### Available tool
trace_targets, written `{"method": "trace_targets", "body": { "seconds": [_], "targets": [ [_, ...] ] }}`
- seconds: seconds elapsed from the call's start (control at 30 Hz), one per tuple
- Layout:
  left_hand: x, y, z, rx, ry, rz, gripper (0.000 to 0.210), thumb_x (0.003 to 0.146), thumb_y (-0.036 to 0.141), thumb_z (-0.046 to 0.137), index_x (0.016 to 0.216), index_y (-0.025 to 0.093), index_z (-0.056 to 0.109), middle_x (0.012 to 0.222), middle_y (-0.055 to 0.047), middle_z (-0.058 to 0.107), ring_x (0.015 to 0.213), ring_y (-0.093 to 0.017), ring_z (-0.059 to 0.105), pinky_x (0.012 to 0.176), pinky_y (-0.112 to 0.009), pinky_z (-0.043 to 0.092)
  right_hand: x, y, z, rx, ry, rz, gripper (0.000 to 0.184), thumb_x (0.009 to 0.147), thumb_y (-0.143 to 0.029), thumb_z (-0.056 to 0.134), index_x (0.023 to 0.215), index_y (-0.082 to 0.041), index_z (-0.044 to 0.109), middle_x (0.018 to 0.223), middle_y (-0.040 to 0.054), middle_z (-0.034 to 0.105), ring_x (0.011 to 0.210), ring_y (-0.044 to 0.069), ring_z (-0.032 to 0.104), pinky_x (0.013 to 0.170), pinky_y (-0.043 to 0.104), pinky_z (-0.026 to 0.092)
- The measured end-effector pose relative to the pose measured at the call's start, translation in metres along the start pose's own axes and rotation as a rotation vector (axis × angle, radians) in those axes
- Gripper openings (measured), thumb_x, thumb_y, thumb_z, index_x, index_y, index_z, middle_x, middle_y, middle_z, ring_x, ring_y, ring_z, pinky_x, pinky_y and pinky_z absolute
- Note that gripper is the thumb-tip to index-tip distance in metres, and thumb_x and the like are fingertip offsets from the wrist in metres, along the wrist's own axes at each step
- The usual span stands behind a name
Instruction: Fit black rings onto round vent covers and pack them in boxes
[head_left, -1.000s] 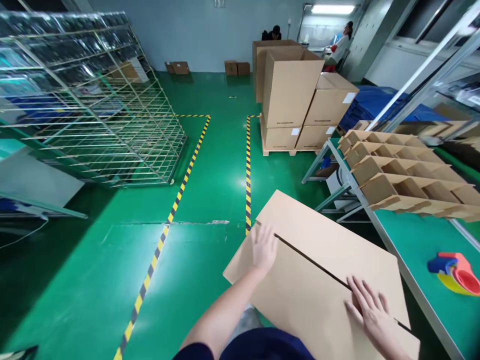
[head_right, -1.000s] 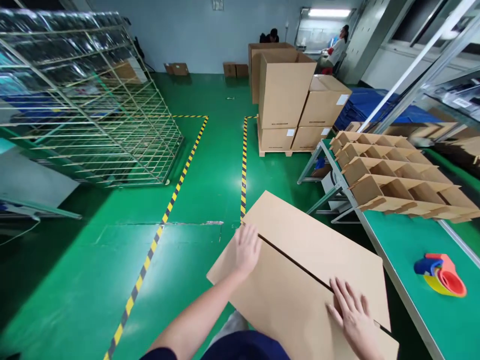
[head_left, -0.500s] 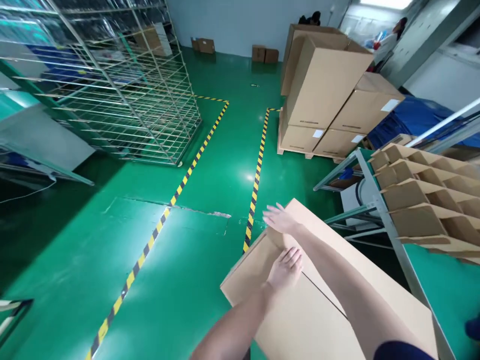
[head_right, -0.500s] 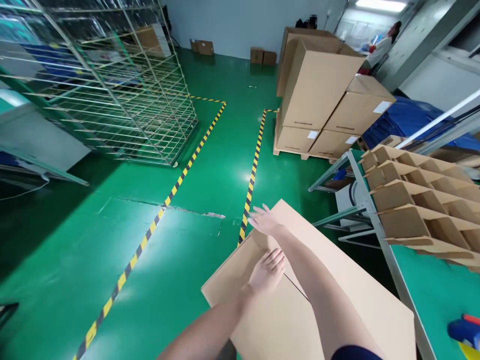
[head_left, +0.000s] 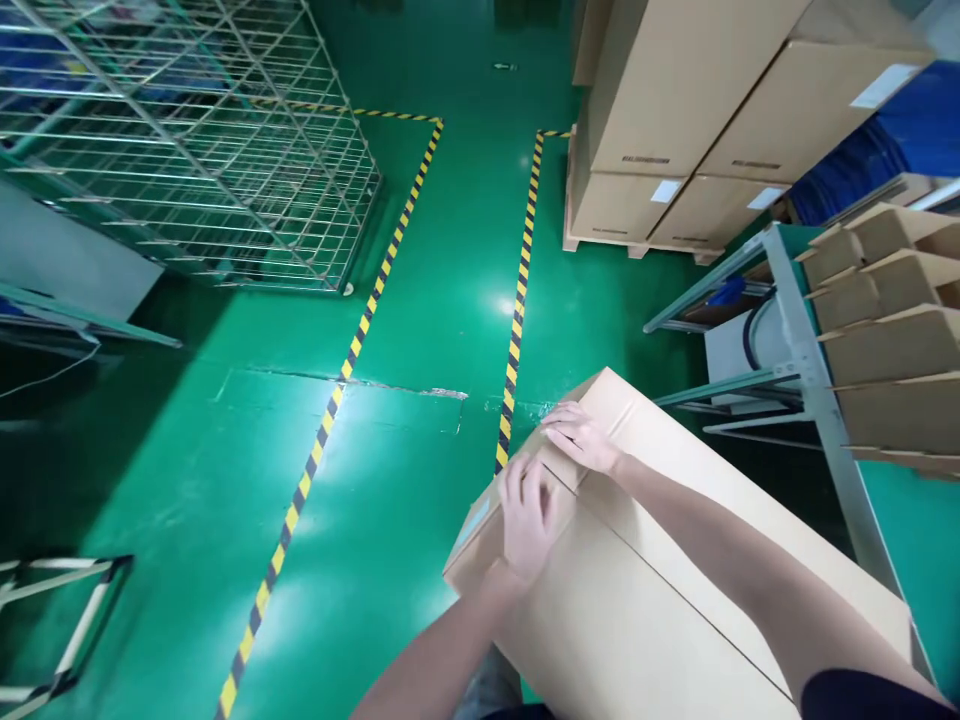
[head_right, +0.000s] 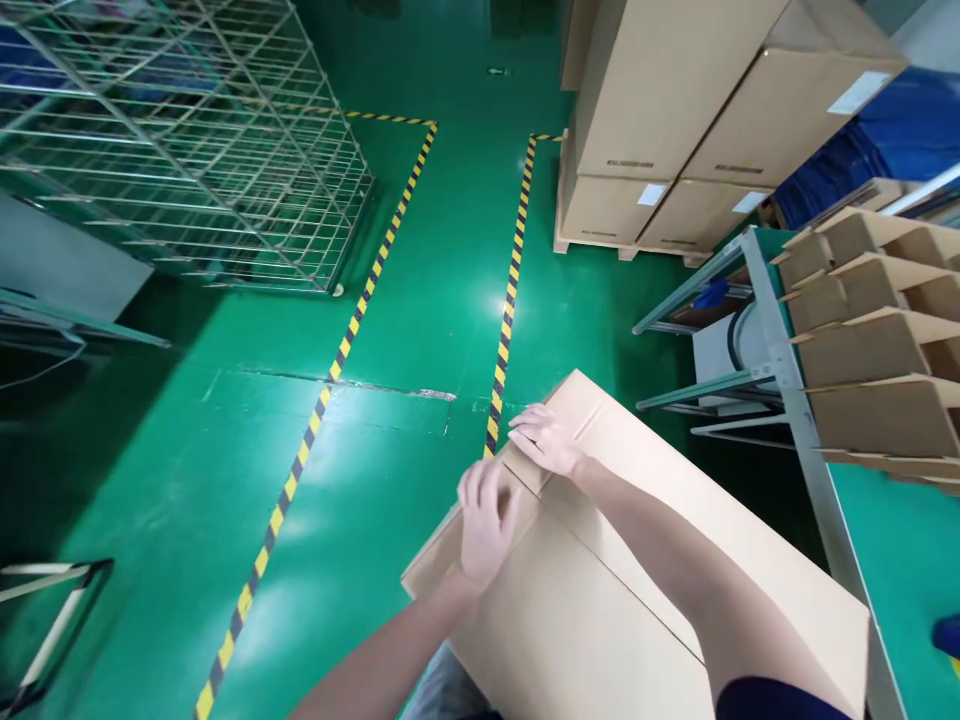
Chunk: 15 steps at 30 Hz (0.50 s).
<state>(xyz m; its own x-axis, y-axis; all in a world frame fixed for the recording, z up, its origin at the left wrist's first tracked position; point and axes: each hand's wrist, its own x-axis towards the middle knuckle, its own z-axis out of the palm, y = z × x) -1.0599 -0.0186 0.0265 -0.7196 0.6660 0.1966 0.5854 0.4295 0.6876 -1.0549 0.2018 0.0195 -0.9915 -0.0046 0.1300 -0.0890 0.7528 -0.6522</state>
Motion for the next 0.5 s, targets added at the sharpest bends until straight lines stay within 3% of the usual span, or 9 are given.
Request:
{"method": "trace_targets", "body": {
  "seconds": [0.1,0.27,0.4,0.5],
  "targets": [
    [0.006,-0.003,-0.016,0.063,-0.098,-0.192,0.033,0.099,0.037,0.053,0.125,0.016,0.056,0.115,-0.013,0.066,0.106,-0.031,0.060,0.091,-0.048,0.047,0.006,0.003,-0.010,0.079,0.013,0.019,0.047,0.106,-0.044,0.041,0.076,-0.023,0.070,0.086,0.0033,0.073,0.085,0.019,0.067,0.103,0.045,0.044],
    [0.011,-0.001,-0.030,0.040,-0.198,-0.318,0.023,0.096,0.041,0.060,0.086,0.020,0.060,0.075,0.000,0.066,0.068,-0.019,0.062,0.061,-0.028,0.040,0.013,-0.007,-0.030,0.085,0.031,0.057,0.055,0.103,-0.056,0.040,0.066,-0.021,0.059,0.066,0.0010,0.063,0.067,0.017,0.060,0.089,0.042,0.049],
    [0.013,-0.009,-0.033,0.012,-0.171,-0.373,0.029,0.093,0.039,0.065,0.073,0.021,0.054,0.064,0.005,0.061,0.054,-0.012,0.054,0.052,-0.024,0.032,0.001,-0.025,-0.032,0.062,0.090,0.100,0.040,0.103,-0.047,0.047,0.073,-0.022,0.055,0.070,0.0026,0.059,0.074,0.020,0.056,0.076,0.037,0.050],
    [0.012,-0.018,-0.033,0.005,-0.148,-0.384,0.029,0.091,0.038,0.067,0.073,0.020,0.054,0.064,0.005,0.061,0.054,-0.012,0.053,0.053,-0.023,0.033,-0.011,-0.030,-0.015,0.071,0.136,0.049,0.028,0.104,-0.037,0.047,0.082,-0.022,0.057,0.078,0.0036,0.061,0.081,0.021,0.058,0.083,0.041,0.050]
  ]
}}
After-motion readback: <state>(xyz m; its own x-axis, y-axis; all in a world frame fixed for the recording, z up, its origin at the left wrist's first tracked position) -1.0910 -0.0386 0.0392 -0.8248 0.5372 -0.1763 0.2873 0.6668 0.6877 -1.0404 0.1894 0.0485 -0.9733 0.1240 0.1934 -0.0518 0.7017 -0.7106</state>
